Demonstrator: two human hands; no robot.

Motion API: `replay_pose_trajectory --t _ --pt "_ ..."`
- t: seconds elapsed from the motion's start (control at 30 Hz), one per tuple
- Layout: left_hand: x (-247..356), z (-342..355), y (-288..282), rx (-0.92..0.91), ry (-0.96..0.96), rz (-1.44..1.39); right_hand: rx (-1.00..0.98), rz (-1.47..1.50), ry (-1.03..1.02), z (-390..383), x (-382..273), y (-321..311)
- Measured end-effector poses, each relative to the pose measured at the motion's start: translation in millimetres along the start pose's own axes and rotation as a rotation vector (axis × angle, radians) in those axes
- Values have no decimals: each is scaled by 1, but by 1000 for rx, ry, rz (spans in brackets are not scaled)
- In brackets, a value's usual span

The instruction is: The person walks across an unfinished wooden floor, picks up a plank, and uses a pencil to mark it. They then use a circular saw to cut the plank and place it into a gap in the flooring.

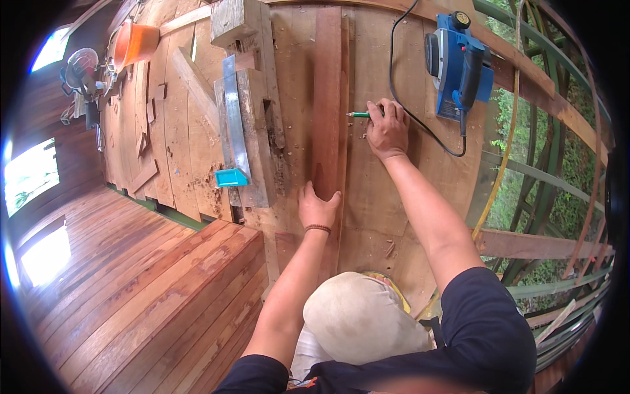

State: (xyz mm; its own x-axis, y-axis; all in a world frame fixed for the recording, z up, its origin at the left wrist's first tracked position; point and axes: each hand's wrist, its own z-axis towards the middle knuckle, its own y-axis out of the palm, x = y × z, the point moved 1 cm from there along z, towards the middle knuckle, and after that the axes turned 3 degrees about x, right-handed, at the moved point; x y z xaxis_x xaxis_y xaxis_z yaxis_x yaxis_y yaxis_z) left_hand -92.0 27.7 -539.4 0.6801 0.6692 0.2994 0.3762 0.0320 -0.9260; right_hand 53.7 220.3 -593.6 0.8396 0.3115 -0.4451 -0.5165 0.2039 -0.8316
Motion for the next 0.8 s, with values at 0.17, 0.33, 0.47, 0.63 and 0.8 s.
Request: replay_pose_trajectory --t 0.17,0.33,0.47,0.63,0.8 --pt "5 -1 -1 9 15 -6 3 5 -7 0 1 1" --pt "9 -3 -3 -13 -11 -23 10 2 -23 1 1 0" --pt "11 -1 -6 -17 3 -22 -4 -1 -9 1 2 0" --pt "12 0 -8 -56 -40 -19 2 6 -2 0 2 0" --pt "14 -1 -9 -76 -45 6 6 14 -3 0 1 -2"
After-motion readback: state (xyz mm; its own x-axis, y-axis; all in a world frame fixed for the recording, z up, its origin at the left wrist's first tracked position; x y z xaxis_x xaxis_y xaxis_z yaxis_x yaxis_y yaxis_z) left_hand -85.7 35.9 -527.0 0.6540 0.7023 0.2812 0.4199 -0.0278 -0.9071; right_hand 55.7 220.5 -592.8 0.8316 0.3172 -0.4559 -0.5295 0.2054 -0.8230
